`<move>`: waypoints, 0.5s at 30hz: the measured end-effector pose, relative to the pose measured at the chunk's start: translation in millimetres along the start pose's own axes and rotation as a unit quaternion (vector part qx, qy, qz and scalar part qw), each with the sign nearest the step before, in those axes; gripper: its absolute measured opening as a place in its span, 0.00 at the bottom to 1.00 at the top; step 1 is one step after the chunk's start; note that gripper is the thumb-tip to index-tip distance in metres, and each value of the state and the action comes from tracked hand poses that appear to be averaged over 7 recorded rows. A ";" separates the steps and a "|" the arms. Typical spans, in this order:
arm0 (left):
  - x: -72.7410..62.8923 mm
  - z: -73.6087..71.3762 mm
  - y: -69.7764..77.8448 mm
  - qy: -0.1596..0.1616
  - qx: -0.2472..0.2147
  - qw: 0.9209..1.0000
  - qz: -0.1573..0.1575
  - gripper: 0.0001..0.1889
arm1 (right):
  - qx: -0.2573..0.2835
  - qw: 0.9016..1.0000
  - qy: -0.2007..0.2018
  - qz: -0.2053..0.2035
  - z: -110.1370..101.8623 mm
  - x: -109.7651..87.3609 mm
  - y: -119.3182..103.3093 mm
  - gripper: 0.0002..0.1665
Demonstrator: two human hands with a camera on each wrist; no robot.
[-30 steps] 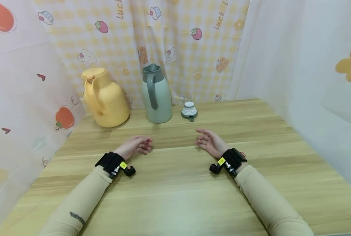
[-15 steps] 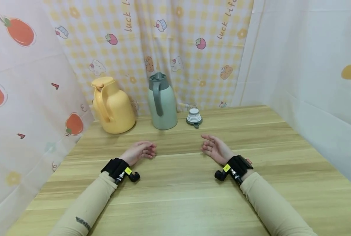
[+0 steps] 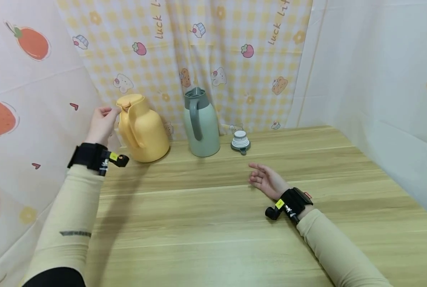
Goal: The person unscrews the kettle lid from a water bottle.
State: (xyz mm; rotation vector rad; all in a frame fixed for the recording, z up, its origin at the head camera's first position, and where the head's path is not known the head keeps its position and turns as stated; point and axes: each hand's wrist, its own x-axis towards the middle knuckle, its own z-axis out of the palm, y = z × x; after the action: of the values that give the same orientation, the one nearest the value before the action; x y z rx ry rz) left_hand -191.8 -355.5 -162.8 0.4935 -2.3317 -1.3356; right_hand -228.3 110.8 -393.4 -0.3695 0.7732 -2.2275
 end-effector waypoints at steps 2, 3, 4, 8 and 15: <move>10.3 -6.3 0.4 -0.081 0.053 0.995 -0.037 0.39 | 0.000 1.000 0.004 0.003 0.1 -0.9 0.1 0.24; 14.1 -7.9 -0.3 -0.117 0.072 0.989 -0.048 0.39 | 0.001 1.000 0.006 0.006 0.2 -1.2 0.3 0.25; 17.2 -8.8 -1.0 -0.150 0.090 0.983 -0.055 0.39 | 0.003 1.000 0.009 0.007 0.5 -1.4 0.5 0.25; 25.6 -5.8 -2.8 -0.219 0.172 0.959 -0.055 0.39 | 0.001 1.000 0.014 0.009 1.4 -1.4 1.0 0.25; 31.9 8.0 0.8 -0.233 0.236 0.943 -0.035 0.33 | -0.013 1.000 0.020 0.003 1.3 -0.2 -0.9 0.24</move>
State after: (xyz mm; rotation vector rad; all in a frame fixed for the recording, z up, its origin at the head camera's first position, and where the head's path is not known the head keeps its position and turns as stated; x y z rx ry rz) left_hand -223.2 -364.9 -160.4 0.4331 -3.0808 -0.9876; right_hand -228.0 110.9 -391.8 -0.3365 0.8243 -2.2267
